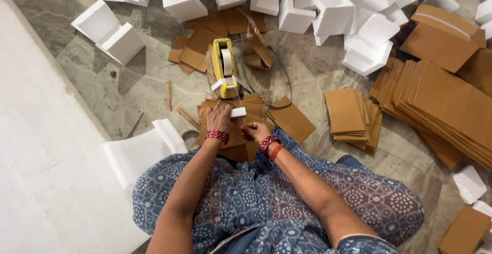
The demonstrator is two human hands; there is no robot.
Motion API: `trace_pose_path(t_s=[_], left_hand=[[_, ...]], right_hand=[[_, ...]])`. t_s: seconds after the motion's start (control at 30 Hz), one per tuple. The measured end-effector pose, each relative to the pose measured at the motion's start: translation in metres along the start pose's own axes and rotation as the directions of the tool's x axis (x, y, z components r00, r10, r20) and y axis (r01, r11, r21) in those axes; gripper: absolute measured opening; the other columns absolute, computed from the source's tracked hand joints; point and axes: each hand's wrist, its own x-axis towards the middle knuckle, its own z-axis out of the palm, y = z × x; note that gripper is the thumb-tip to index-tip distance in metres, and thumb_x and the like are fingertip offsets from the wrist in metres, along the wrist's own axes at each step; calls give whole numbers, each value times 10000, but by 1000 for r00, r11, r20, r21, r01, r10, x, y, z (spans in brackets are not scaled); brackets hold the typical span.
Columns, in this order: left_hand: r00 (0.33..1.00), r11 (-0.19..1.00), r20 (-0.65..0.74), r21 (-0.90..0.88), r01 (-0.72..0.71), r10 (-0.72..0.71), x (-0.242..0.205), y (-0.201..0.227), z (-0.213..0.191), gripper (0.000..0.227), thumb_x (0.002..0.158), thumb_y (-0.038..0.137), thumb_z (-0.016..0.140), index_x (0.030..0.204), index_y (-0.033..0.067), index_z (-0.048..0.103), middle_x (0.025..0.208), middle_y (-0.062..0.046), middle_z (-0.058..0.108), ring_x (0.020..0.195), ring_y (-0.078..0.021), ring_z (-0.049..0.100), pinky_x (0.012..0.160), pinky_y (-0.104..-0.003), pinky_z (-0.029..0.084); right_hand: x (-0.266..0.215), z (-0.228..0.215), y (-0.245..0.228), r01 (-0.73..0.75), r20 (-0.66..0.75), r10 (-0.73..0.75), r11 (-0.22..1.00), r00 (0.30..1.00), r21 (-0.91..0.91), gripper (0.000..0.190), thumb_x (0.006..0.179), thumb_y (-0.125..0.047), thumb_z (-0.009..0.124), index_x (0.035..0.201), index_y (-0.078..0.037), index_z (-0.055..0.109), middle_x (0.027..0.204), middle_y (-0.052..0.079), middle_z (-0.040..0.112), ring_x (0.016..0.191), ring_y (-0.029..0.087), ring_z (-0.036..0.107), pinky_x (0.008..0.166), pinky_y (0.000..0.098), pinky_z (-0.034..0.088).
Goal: The person sits on the floor and repeatedly assembles small white boxes by folding flaps and securing them with tape from a handheld dispenser. They handle flat cardboard pieces and finished white boxes, placing completed units aside.
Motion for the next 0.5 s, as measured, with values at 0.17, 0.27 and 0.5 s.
trace_pose_path(t_s=[0.17, 0.27, 0.5], left_hand=[[1000, 997, -23, -73, -22, 21, -2, 1, -9, 328, 707, 103, 711, 1026, 179, 708, 1006, -44, 741, 947, -256, 656, 832, -408, 404], [999, 996, -29, -81, -44, 42, -6, 1, -13, 343, 710, 143, 736, 1050, 168, 707, 985, -42, 738, 942, -258, 651, 844, -409, 404], [996, 992, -58, -101, -70, 64, -4, -1, -16, 360, 711, 124, 750, 1065, 173, 705, 979, -29, 737, 948, -241, 654, 833, -406, 404]], right_hand=[[25, 12, 4, 265, -111, -280, 955, 953, -132, 283, 805, -135, 762, 1002, -165, 561, 792, 59, 754, 685, 164, 744, 612, 308, 598], [37, 20, -1, 354, -220, -554, 739, 803, -573, 274, 843, -117, 809, 952, -59, 564, 803, 79, 734, 732, 164, 705, 640, 318, 560], [61, 1, -31, 440, 123, -585, 437, 801, -785, 249, 783, -86, 820, 968, -47, 658, 831, 89, 740, 752, 174, 725, 677, 347, 582]])
